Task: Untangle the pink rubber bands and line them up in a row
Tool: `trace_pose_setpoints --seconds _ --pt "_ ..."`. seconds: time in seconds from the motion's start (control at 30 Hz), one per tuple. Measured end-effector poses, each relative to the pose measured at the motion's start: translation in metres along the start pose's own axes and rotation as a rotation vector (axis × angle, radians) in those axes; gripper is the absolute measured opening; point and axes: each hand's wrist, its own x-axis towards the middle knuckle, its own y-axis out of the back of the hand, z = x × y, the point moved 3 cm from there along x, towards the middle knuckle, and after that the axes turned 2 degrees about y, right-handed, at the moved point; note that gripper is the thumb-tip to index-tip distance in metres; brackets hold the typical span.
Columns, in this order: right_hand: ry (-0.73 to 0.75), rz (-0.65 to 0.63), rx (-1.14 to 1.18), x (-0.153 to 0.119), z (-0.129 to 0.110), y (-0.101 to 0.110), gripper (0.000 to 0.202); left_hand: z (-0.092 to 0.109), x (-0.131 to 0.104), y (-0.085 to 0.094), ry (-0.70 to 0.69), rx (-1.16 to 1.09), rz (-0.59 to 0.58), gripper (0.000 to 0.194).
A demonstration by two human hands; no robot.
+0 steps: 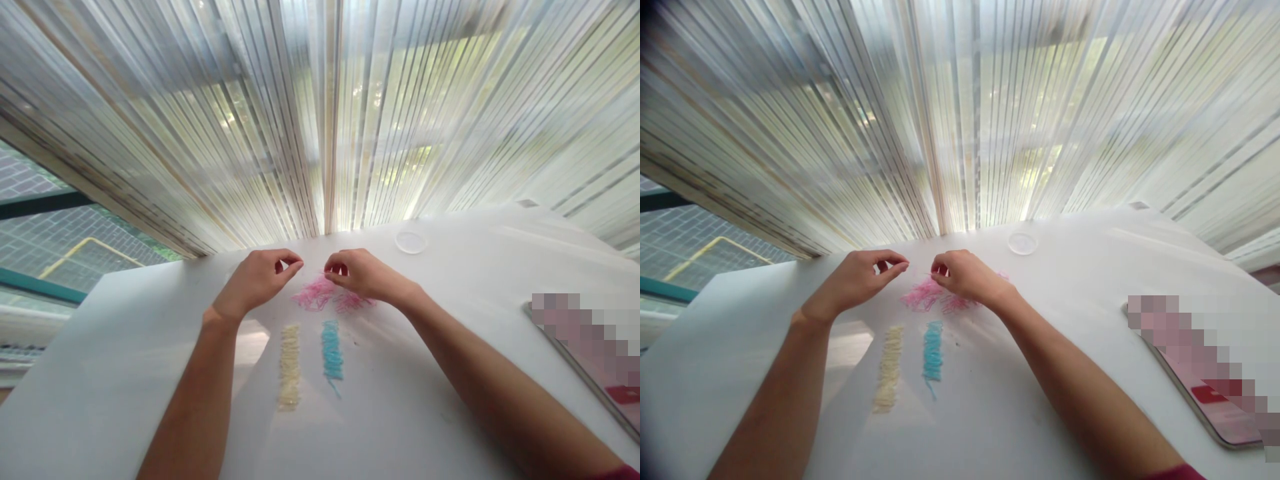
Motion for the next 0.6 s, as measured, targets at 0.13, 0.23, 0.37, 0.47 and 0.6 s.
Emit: trace_pose_setpoints --seconds 0.13,0.23,0.37,0.47,0.6 --pt "0.009 0.009 0.036 0.001 -0.003 -0.006 0.017 0.001 0.0 -0.001 -0.009 0.003 0.003 0.028" --pt "0.007 -0.007 0.014 0.002 -0.005 -0.012 0.019 0.0 0.001 -0.002 -0.01 0.009 -0.001 0.028" --pt "0.002 -0.004 0.034 0.001 -0.004 -0.008 0.019 -0.001 0.001 -0.003 -0.003 0.011 -0.01 0.028" --pt "-0.004 0.034 0.016 -0.002 0.006 0.005 0.023 -0.002 0.001 -0.004 0.001 0.006 -0.014 0.029" --pt "-0.098 0.027 -0.107 -0.008 0.028 0.022 0.027 -0.004 0.001 -0.004 -0.006 -0.008 -0.006 0.028"
